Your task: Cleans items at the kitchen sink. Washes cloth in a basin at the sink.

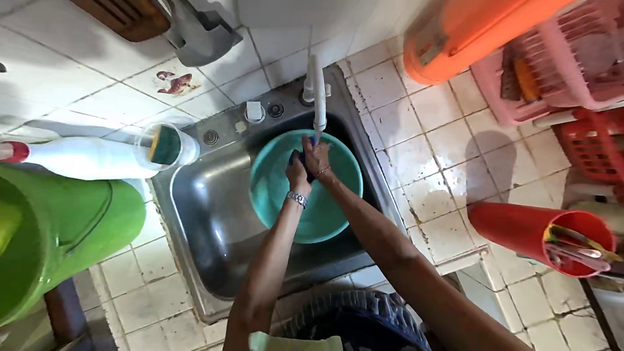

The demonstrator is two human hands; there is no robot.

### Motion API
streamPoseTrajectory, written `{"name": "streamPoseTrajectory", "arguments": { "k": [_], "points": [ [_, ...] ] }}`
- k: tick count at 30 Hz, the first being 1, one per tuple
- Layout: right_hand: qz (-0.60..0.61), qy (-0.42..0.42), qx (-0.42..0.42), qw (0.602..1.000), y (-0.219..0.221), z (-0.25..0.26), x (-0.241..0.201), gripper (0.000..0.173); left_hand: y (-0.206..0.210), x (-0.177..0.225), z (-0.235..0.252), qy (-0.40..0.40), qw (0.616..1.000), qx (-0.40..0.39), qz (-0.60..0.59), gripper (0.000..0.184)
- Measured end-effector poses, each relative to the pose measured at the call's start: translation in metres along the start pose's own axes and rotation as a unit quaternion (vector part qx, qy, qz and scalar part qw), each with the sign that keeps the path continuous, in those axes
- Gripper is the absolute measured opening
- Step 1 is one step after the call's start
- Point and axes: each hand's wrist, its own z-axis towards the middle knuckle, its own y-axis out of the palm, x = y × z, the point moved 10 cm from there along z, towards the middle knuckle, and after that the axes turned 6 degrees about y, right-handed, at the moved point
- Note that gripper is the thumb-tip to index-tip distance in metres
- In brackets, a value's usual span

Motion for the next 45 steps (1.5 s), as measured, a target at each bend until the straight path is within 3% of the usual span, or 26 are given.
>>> {"name": "streamPoseTrajectory", "arguments": {
  "k": [2,6,9,11,14,18,21,25,28,30,34,38,41,43,45],
  "points": [
    [-0.053,-0.014,-0.007,0.998,-0.001,-0.022,-0.001,0.064,-0.005,0.0,0.0,-0.002,1.0,0.017,-0.005,0.046],
    [-0.144,-0.102,-0.042,0.983,-0.001,-0.046,-0.029,0.03,-0.022,0.022,-0.002,0.041,0.999,0.007,-0.006,0.039],
    [-0.194,-0.103,-0.05,0.974,-0.021,-0.02,-0.043,0.046,-0.036,0.049,0.0,0.078,0.997,0.003,-0.019,0.036],
    [-0.155,-0.162,-0.018,0.974,-0.036,-0.009,-0.057,0.035,-0.032,0.05,0.001,0.076,0.996,-0.038,-0.033,0.039],
    [-0.081,-0.173,-0.043,0.981,-0.041,-0.014,-0.072,0.031,0.004,0.028,-0.001,0.016,0.993,-0.116,-0.006,0.027],
    [-0.218,-0.202,-0.139,0.945,-0.051,-0.035,-0.1,0.027,0.065,0.019,0.005,-0.026,0.972,-0.231,-0.043,0.031],
    [-0.237,-0.273,-0.136,0.922,-0.08,-0.034,-0.135,0.017,0.081,0.045,0.006,0.044,0.955,-0.28,0.081,0.032],
    [-0.335,-0.268,-0.051,0.902,-0.086,0.013,-0.152,0.031,0.063,0.099,-0.016,0.208,0.875,-0.281,0.336,0.03],
    [-0.396,-0.283,-0.051,0.872,-0.078,0.033,-0.156,0.026,0.04,0.127,-0.04,0.276,0.827,-0.262,0.414,0.023],
    [-0.353,-0.302,-0.043,0.884,-0.082,0.04,-0.166,0.023,0.019,0.145,-0.068,0.299,0.816,-0.252,0.426,0.023],
    [-0.117,-0.17,-0.014,0.978,-0.105,0.079,-0.158,0.029,-0.008,0.168,-0.103,0.33,0.835,-0.221,0.38,0.034],
    [0.025,-0.094,0.013,0.995,-0.102,0.05,-0.12,0.044,-0.032,0.186,-0.131,0.362,0.871,-0.197,0.267,0.032],
    [-0.005,-0.033,-0.133,0.99,-0.042,-0.013,-0.055,0.054,-0.051,0.184,-0.141,0.337,0.918,-0.176,0.11,0.019],
    [0.082,0.079,-0.276,0.954,0.005,-0.058,0.0,0.067,-0.064,0.16,-0.137,0.291,0.944,-0.158,0.009,0.017],
    [0.201,0.127,-0.32,0.917,0.031,-0.081,0.026,0.067,-0.085,0.118,-0.12,0.239,0.964,-0.12,-0.005,0.023]
  ]
}}
